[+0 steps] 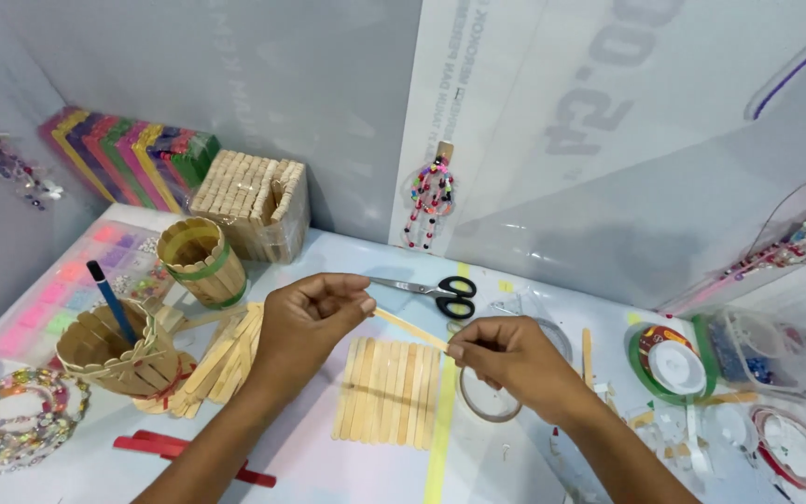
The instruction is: Building a structure by arranging and gluing popsicle sticks on a workspace.
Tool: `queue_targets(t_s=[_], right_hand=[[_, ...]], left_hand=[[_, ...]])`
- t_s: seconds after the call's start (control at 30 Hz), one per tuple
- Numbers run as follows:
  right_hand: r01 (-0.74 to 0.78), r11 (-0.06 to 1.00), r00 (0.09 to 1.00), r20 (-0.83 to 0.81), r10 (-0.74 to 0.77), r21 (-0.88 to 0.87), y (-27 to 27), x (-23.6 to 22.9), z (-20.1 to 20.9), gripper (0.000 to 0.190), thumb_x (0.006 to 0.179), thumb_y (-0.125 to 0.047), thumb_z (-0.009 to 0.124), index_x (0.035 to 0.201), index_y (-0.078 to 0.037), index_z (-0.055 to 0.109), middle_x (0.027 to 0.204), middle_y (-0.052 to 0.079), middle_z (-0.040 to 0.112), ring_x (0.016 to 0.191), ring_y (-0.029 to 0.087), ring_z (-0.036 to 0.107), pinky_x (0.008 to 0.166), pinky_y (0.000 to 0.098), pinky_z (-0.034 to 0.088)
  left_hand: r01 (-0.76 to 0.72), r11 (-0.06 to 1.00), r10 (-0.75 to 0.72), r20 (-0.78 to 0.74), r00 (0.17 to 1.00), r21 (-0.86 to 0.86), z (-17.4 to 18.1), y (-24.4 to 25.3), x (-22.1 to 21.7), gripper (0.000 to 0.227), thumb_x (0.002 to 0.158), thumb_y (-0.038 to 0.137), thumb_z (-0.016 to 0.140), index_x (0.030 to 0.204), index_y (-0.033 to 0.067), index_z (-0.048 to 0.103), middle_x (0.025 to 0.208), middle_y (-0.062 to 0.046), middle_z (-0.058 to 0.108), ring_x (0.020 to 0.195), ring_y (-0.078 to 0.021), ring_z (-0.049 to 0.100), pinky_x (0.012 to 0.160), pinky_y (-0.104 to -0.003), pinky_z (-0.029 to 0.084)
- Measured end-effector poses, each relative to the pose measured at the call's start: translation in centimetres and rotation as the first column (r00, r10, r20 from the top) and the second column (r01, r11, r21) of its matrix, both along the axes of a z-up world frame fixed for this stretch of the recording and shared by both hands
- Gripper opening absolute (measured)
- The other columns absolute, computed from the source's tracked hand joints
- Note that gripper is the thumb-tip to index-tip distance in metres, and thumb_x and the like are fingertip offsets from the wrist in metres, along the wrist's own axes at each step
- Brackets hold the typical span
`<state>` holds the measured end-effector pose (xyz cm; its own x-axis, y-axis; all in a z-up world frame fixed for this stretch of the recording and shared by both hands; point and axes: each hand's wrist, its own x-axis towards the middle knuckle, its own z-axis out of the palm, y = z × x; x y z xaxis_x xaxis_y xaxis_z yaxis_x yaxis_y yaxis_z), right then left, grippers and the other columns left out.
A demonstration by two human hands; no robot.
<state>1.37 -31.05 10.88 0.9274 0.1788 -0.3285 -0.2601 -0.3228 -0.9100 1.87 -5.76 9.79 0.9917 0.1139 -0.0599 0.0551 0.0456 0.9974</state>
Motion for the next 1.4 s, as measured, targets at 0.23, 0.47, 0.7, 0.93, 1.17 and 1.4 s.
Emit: queue_targets(t_s=[0.23,0.47,0.7,0.93,1.17,1.4], right_hand=[[0.039,0.997,0.998,0.051,-0.043,0.07,0.3,-1.8,0.0,0.017,0.088,-0.014,0.08,0.08,0.001,0.079,0.053,0.005,0.053,0.049,0.012,0.042,0.05,0.0269,0.033],[-0.043,0.996,0.947,0.314,0.066,-0.079,0.5,-2.6,-0.3,0.012,0.089,-0.016,0.079,0.082,-0.007,0.081,0.071,-0.003,0.07,0.063,0.007,0.054,0.061,0.0251,0.045],[-0.071,0.997,0.958,0.278,0.073,-0.014,0.0,-2.9,0.0,0.017,0.091,-0.016,0.078,0.08,-0.003,0.08,0.059,-0.001,0.053,0.055,0.009,0.039,0.052,0.0262,0.032],[-0.023,0.991,0.959,0.282,-0.016,0.135,1.2,-3.1,0.9,0.013,0.09,-0.008,0.077,0.098,-0.001,0.084,0.06,0.003,0.058,0.054,0.012,0.044,0.051,0.0267,0.036],[0.047,0.996,0.963,0.261,-0.066,0.078,1.3,-2.9,1.0,0.015,0.089,-0.015,0.077,0.082,-0.002,0.079,0.055,0.008,0.064,0.048,0.014,0.054,0.048,0.0283,0.043],[0.085,0.993,0.953,0.285,-0.104,0.078,1.2,-3.0,1.0,0.008,0.088,-0.011,0.079,0.087,-0.003,0.081,0.064,0.005,0.068,0.058,0.014,0.059,0.055,0.0271,0.048]], left_hand=[[0.019,0.99,-0.006,0.091,0.996,-0.137,0.7,-2.4,-0.9,0.036,0.076,0.002,0.084,0.112,0.0012,0.078,0.097,-0.013,0.085,0.08,-0.0132,0.077,0.078,-0.027,0.066],[0.025,0.989,-0.006,0.126,0.992,-0.148,1.5,-4.7,-2.1,0.03,0.078,0.004,0.085,0.107,0.0025,0.082,0.086,-0.009,0.085,0.078,-0.0118,0.078,0.077,-0.027,0.066],[0.04,0.995,-0.029,0.115,0.993,-0.092,2.0,-5.7,-3.0,0.024,0.079,0.007,0.088,0.102,0.0043,0.085,0.065,-0.001,0.074,0.058,-0.0038,0.062,0.059,-0.022,0.058],[0.047,0.992,-0.042,0.047,0.998,-0.119,0.9,-5.8,-2.8,0.029,0.072,0.011,0.09,0.1,0.0028,0.085,0.082,-0.009,0.085,0.073,-0.0124,0.078,0.07,-0.027,0.067],[0.068,0.993,-0.065,0.036,0.997,-0.094,0.9,-5.8,-3.1,0.023,0.079,0.011,0.085,0.101,0.0044,0.086,0.081,-0.008,0.085,0.073,-0.0109,0.076,0.069,-0.026,0.063],[0.071,0.995,-0.065,0.082,0.995,-0.074,1.0,-6.4,-3.0,0.02,0.077,0.014,0.087,0.095,0.006,0.086,0.083,-0.008,0.087,0.078,-0.0115,0.08,0.072,-0.025,0.064]])
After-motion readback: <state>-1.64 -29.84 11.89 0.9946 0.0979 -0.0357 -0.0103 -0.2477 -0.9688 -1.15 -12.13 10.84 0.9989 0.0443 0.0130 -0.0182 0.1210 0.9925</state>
